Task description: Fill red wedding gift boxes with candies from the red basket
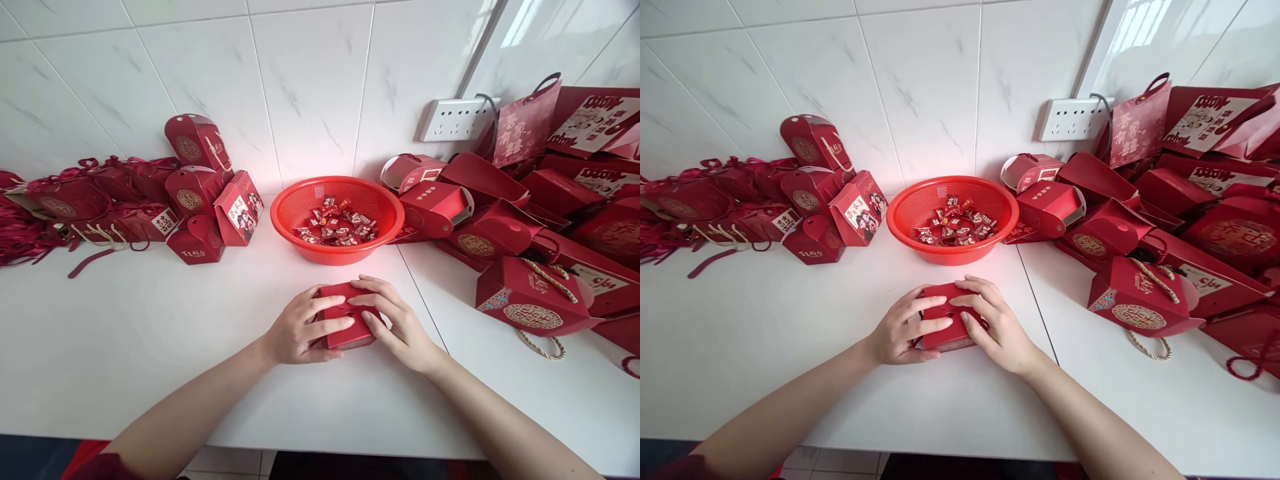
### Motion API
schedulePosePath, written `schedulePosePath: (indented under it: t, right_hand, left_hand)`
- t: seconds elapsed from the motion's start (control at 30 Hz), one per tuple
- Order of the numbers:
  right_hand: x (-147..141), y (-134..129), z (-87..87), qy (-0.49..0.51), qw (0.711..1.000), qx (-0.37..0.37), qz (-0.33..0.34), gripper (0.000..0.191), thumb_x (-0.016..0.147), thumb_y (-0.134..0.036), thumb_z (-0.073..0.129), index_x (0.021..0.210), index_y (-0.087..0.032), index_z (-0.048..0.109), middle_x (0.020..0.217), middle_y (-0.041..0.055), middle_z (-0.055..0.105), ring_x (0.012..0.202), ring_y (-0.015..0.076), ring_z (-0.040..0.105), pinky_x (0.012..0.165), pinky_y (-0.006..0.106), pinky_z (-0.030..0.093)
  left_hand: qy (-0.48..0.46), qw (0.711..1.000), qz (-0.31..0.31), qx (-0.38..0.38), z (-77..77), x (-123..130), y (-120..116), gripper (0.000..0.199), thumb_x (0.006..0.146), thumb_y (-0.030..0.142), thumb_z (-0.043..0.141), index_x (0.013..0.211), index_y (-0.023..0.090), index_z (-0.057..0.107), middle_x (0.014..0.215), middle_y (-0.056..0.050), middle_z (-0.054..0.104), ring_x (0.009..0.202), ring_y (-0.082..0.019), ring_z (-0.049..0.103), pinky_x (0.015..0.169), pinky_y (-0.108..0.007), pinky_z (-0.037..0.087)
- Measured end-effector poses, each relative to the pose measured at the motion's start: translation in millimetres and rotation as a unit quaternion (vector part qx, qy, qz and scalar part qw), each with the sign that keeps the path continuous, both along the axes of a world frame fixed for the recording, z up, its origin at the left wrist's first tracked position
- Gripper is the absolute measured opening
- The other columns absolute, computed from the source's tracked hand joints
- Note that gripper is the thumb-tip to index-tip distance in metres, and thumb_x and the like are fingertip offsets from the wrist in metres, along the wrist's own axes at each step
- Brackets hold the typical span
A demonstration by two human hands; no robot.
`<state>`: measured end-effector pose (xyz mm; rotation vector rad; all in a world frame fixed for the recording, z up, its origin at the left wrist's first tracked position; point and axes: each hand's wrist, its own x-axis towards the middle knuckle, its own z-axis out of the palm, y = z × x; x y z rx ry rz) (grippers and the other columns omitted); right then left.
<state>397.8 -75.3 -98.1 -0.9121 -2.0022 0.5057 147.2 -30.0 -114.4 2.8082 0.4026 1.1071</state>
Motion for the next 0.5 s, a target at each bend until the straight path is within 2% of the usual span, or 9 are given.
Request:
schedulePosePath:
  t: [0.1,0.17,0.23,0.3,0.37,0.4,0.47,0.5]
  right_hand:
    - [0,-3,-2.2,-0.014,1.000,0.012,-0.014,0.030,0.100,-0.022,0.049,0.128,-0.028,0.057,0.143,0.0115,0.048,0.135,0.0299,0.044,0.109,0.053,0.044]
    - [0,-5,-3.5,-0.017,0.999,0.036,-0.030,0.034,0.099,-0.021,0.051,0.133,-0.027,0.051,0.144,0.0128,0.046,0.133,0.0293,0.046,0.107,0.051,0.046]
    - [0,-6,-4.0,-0.007,0.997,0.065,-0.052,0.038,0.099,-0.020,0.052,0.136,-0.026,0.048,0.144,0.0137,0.046,0.132,0.0290,0.047,0.105,0.050,0.047]
    - [1,-6,-3.4,0.004,0.994,0.084,-0.074,0.037,0.098,-0.018,0.053,0.134,-0.025,0.049,0.142,0.0139,0.047,0.132,0.0285,0.048,0.104,0.047,0.048]
    - [3,-5,-2.5,0.009,0.992,0.092,-0.090,0.036,0.097,-0.017,0.054,0.132,-0.024,0.050,0.141,0.0138,0.048,0.130,0.0278,0.050,0.103,0.045,0.048]
    - [3,-4,-2.2,0.007,0.991,0.092,-0.094,0.036,0.097,-0.016,0.054,0.132,-0.024,0.050,0.141,0.0137,0.048,0.130,0.0275,0.050,0.102,0.044,0.049]
    - [4,-3,-2.2,0.002,0.992,0.089,-0.091,0.035,0.097,-0.015,0.054,0.131,-0.024,0.050,0.140,0.0134,0.048,0.129,0.0268,0.051,0.101,0.043,0.049]
    - [4,-3,-2.6,0.000,0.992,0.086,-0.088,0.035,0.097,-0.015,0.053,0.131,-0.024,0.050,0.140,0.0132,0.048,0.128,0.0264,0.051,0.101,0.042,0.049]
  left_hand:
    - [-0.002,0.999,0.019,0.034,5.5,0,-3,0.055,0.081,0.047,0.071,0.132,0.032,0.059,0.133,-0.009,0.060,0.126,-0.033,0.052,0.103,-0.052,0.048]
    - [-0.013,0.996,0.033,0.078,15.1,-3,-3,0.049,0.081,0.046,0.069,0.127,0.032,0.062,0.127,-0.008,0.063,0.123,-0.033,0.054,0.099,-0.051,0.051]
    - [-0.032,0.988,0.056,0.139,31.3,-9,-2,0.043,0.082,0.045,0.066,0.122,0.029,0.065,0.124,-0.009,0.063,0.117,-0.031,0.058,0.095,-0.049,0.052]
    - [-0.068,0.971,0.109,0.202,54.0,-23,3,0.037,0.084,0.042,0.063,0.117,0.026,0.066,0.124,-0.009,0.061,0.109,-0.027,0.062,0.096,-0.047,0.052]
    - [-0.138,0.935,0.213,0.248,80.5,-45,12,0.033,0.085,0.040,0.063,0.115,0.027,0.065,0.124,-0.008,0.059,0.110,-0.026,0.060,0.099,-0.048,0.049]
    - [-0.185,0.900,0.275,0.282,93.8,-59,20,0.034,0.086,0.041,0.063,0.116,0.026,0.064,0.124,-0.008,0.058,0.114,-0.026,0.057,0.101,-0.049,0.047]
    - [-0.224,0.840,0.383,0.314,117.0,-94,41,0.041,0.087,0.040,0.064,0.121,0.016,0.062,0.129,-0.013,0.051,0.122,-0.028,0.050,0.106,-0.051,0.043]
    - [-0.228,0.821,0.420,0.312,125.6,-112,54,0.043,0.089,0.039,0.063,0.123,0.012,0.061,0.130,-0.014,0.047,0.124,-0.028,0.048,0.107,-0.051,0.042]
